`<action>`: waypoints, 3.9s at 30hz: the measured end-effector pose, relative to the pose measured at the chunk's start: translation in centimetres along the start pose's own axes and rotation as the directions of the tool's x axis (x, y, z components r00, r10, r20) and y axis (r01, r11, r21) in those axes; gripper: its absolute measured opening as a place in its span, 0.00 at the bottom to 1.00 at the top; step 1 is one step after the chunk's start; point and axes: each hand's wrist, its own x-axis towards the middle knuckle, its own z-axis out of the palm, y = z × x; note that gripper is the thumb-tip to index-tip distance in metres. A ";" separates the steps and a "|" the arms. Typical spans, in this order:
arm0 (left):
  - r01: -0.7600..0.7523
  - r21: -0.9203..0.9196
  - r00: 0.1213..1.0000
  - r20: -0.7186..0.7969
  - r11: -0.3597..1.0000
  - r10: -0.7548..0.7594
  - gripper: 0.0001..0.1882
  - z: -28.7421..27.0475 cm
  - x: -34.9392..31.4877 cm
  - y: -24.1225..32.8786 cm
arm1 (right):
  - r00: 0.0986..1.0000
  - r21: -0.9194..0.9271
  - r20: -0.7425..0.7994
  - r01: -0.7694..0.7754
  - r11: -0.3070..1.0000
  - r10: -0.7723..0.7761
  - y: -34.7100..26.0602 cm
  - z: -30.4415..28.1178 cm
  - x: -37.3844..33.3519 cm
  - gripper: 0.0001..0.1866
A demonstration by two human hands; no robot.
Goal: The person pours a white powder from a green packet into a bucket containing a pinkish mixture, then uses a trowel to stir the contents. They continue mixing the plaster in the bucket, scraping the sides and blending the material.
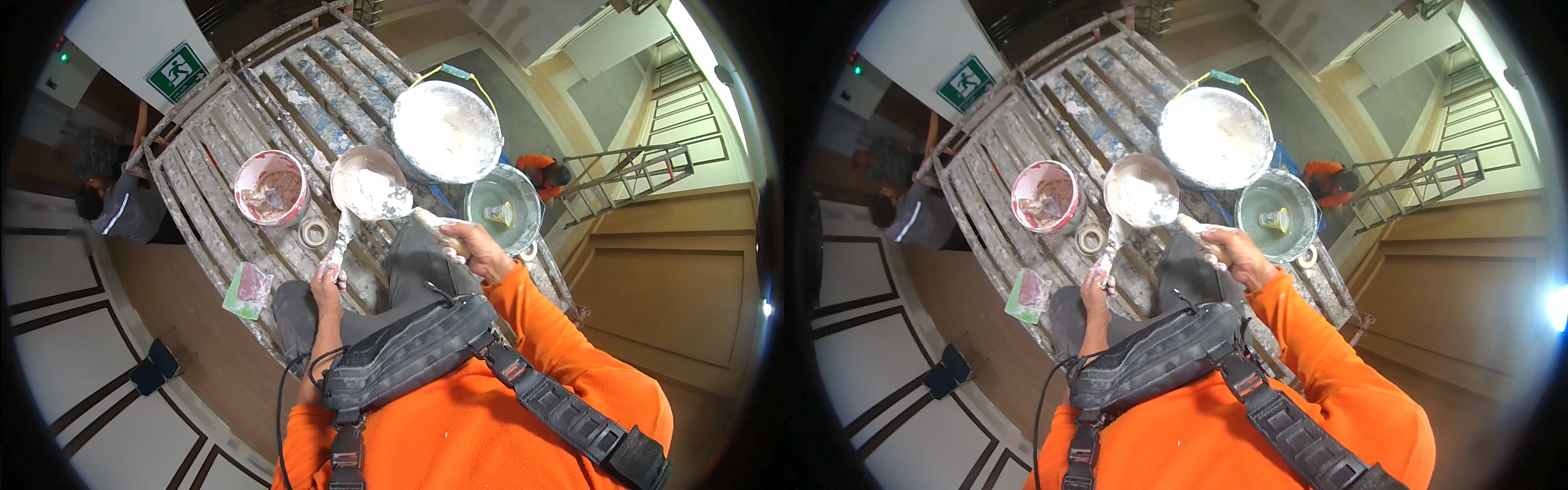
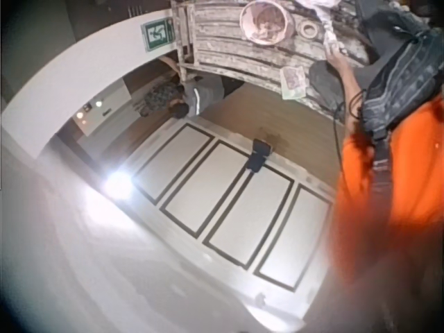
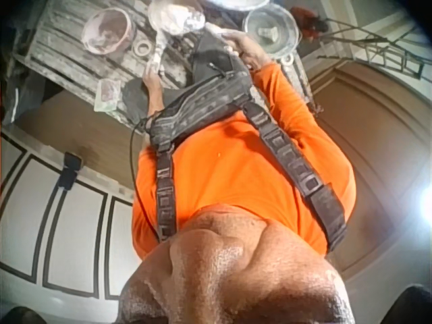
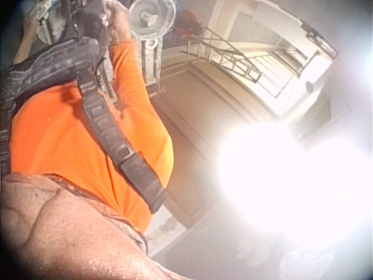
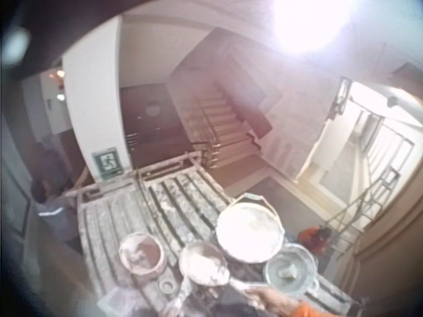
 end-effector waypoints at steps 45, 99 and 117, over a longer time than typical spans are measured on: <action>0.063 -0.038 0.997 0.037 0.997 -0.062 0.16 3.4 -1.3 -0.4 | 0.451 -0.999 -0.011 0.037 0.031 -0.893 -6.5 -2.2 3.5 0.25; -0.177 0.306 -0.007 0.950 -0.936 0.312 0.35 25.3 -46.7 39.8 | 0.753 -0.678 -0.057 0.453 0.579 -0.656 15.9 -3.4 10.0 0.38; 0.203 0.965 0.970 -0.222 0.167 0.104 0.46 -6.3 -4.2 8.6 | 0.819 -0.756 -0.037 0.351 0.552 -0.572 11.1 0.3 8.0 0.29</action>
